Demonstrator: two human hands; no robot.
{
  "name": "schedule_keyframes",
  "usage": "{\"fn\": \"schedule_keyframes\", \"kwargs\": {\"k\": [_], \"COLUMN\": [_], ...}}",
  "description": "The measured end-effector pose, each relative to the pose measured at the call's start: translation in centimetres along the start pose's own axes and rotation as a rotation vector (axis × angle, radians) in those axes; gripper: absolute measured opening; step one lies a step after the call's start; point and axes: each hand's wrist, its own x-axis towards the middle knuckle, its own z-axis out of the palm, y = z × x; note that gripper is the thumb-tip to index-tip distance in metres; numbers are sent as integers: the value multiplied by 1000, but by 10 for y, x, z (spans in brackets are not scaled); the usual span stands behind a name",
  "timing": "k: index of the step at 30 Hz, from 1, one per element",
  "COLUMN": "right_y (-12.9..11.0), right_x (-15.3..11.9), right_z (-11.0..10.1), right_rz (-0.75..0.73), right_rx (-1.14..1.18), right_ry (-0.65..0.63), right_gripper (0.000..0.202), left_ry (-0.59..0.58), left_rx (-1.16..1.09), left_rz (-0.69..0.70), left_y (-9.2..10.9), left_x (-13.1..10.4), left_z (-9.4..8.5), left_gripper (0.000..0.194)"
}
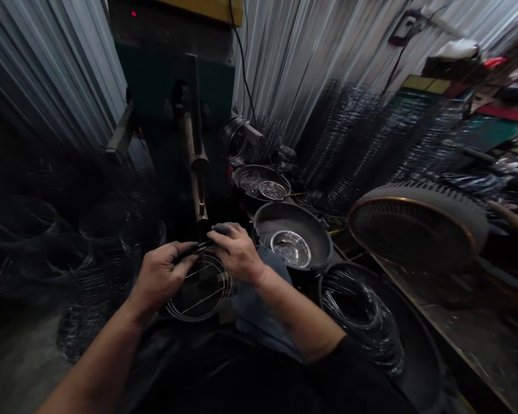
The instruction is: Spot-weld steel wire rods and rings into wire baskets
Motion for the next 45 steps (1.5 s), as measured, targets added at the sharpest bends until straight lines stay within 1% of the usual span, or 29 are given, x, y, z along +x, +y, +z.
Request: {"fn": "schedule_keyframes", "kwargs": {"k": [2, 3, 6, 8, 10, 12, 15, 17, 21, 27, 33, 38, 45], "right_y": [5, 7, 14, 19, 26, 32, 40, 43, 49, 56, 58, 61, 63], "right_x": [15, 21, 39, 52, 64, 73, 80, 81, 83, 96, 110, 115, 116], "right_z": [-7, -6, -2, 1, 4, 6, 10, 13, 17, 19, 17, 16, 16], "right_rz": [-1, -3, 0, 15, 44, 81, 110, 115, 123, 142, 126, 110, 116], "right_rx": [101, 137, 148, 57, -132, -366, -652, -766, -881, -925, -910, -886, -871], "right_ry": [-66, -73, 0, -7, -98, -234, -401, -449, -472, -504, -504, -500, -501], "right_gripper": [14, 15, 16, 14, 14, 17, 26, 30, 31, 32, 30, 32, 30], "left_ry": [26, 39, 82, 93, 62, -5, -67, -81, -93, -77, -57, -53, -69], "left_rx": [23, 46, 196, 345, 479, 551, 546, 515, 496, 506, 564, 567, 575], "left_rz": [42, 75, 235, 334, 369, 351, 320, 311, 294, 307, 284, 262, 238], "left_y": [8, 11, 9, -2, -16, -29, -43, -49, -57, -65, -63, -62, -62], "left_x": [4, 8, 26, 41, 54, 65, 74, 79, 90, 105, 115, 119, 120], "left_z": [-5, -7, -11, -11, -8, -3, 5, 10, 18, 22, 20, 21, 23], "left_gripper": [29, 29, 36, 42, 44, 41, 34, 31, 28, 32, 34, 35, 34]}}
